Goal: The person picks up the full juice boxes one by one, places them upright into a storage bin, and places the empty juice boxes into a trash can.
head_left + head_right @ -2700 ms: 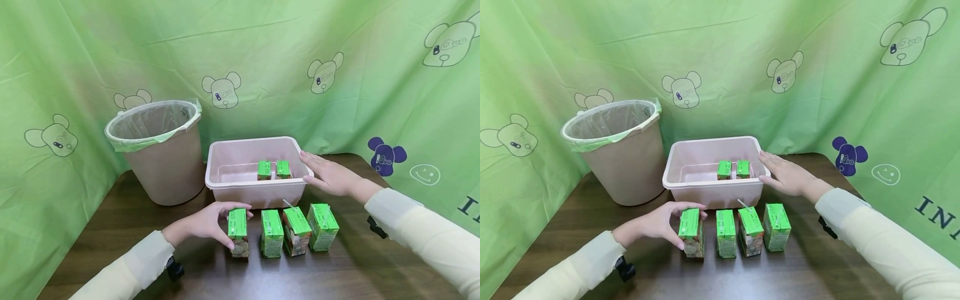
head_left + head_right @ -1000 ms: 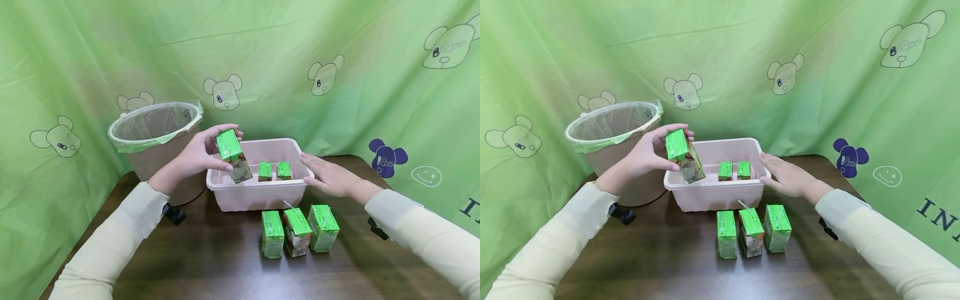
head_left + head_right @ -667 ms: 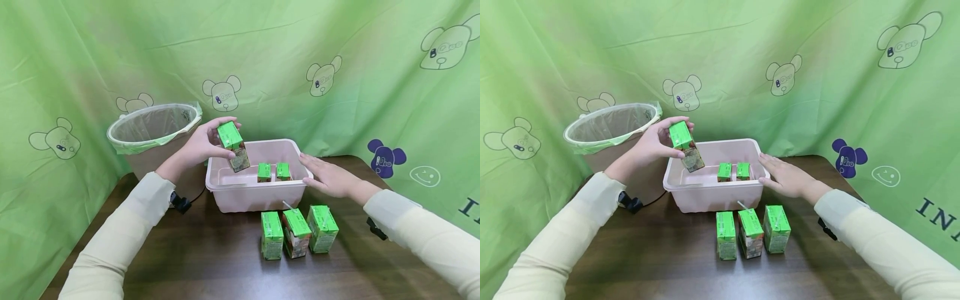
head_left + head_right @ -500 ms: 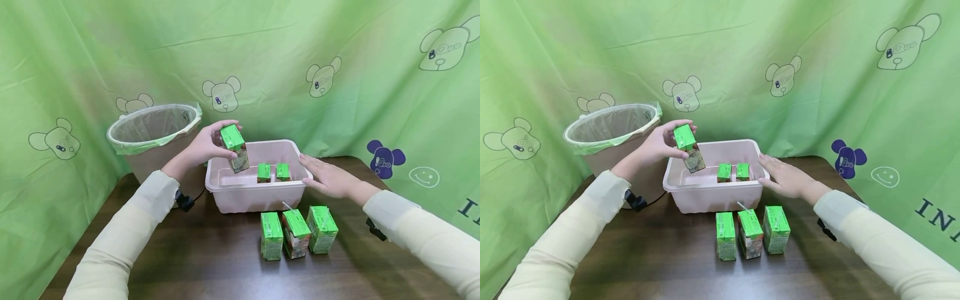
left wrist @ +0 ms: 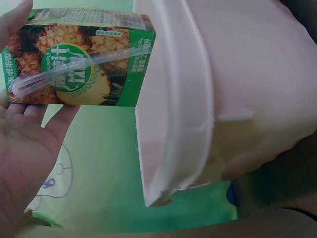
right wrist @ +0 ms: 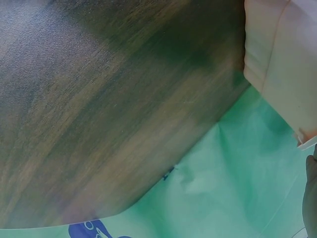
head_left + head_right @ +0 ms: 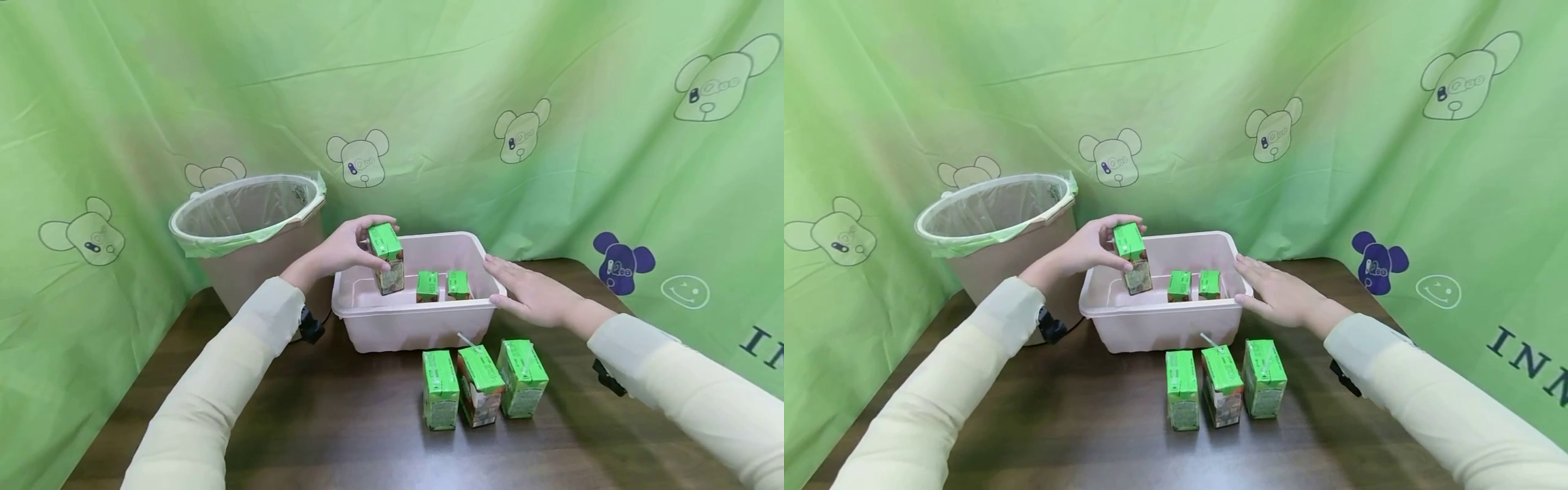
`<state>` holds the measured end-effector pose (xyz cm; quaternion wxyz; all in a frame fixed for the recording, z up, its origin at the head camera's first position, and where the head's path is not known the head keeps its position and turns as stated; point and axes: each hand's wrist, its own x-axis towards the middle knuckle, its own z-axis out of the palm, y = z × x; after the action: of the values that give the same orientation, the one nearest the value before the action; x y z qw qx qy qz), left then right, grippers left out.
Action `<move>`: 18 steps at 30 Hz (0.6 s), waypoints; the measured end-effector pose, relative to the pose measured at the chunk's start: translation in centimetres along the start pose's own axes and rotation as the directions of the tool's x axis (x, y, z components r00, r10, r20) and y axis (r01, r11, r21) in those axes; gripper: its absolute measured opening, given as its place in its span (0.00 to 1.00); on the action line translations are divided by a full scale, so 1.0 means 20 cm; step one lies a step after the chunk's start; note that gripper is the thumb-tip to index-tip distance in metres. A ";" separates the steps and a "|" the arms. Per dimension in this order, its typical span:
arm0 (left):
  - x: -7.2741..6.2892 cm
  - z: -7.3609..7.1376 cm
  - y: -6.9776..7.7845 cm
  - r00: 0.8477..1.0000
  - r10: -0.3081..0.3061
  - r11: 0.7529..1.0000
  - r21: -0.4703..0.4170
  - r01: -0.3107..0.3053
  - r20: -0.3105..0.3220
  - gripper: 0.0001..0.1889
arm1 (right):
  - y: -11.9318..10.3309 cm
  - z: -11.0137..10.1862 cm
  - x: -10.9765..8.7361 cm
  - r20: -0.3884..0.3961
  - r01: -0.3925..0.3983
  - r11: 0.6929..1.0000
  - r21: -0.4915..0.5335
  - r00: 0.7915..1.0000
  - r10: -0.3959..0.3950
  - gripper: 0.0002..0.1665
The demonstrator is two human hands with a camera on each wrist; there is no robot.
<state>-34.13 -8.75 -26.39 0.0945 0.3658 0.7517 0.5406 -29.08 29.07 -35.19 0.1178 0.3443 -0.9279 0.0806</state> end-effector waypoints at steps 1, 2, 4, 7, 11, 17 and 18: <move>0.01 0.00 -0.01 1.000 -0.006 1.000 0.006 0.006 0.006 0.40 | 0.00 0.00 0.00 -0.002 0.002 1.000 -0.001 1.000 -0.002 0.41; 0.01 0.00 -0.02 1.000 -0.009 1.000 0.016 0.009 0.010 0.40 | 0.00 0.00 0.00 0.000 0.002 1.000 -0.001 1.000 -0.002 0.41; 0.02 0.00 -0.04 1.000 -0.018 0.999 0.027 0.017 0.017 0.40 | 0.00 0.00 0.00 -0.001 -0.003 1.000 -0.003 1.000 0.003 0.41; 0.04 -0.01 -0.07 0.999 -0.031 0.999 0.039 0.030 0.022 0.40 | -0.01 0.00 0.00 0.006 -0.006 1.000 -0.005 1.000 0.006 0.41; 0.05 -0.01 -0.10 0.998 -0.056 0.997 0.053 0.055 0.031 0.40 | -0.02 -0.01 0.01 0.018 -0.004 1.000 -0.002 1.000 0.004 0.40; 0.06 0.00 -0.14 0.993 -0.107 0.988 0.115 0.101 0.046 0.40 | -0.02 -0.02 0.00 0.037 -0.008 1.000 -0.002 0.999 0.008 0.40; 0.06 0.00 -0.15 0.992 -0.114 0.986 0.125 0.107 0.049 0.40 | -0.02 -0.02 0.00 0.039 -0.007 1.000 0.001 0.999 0.007 0.40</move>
<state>-36.28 -8.34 -28.72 0.1225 0.3436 0.7996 0.4770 -28.88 28.84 -34.86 0.0995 0.3425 -0.9313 0.0747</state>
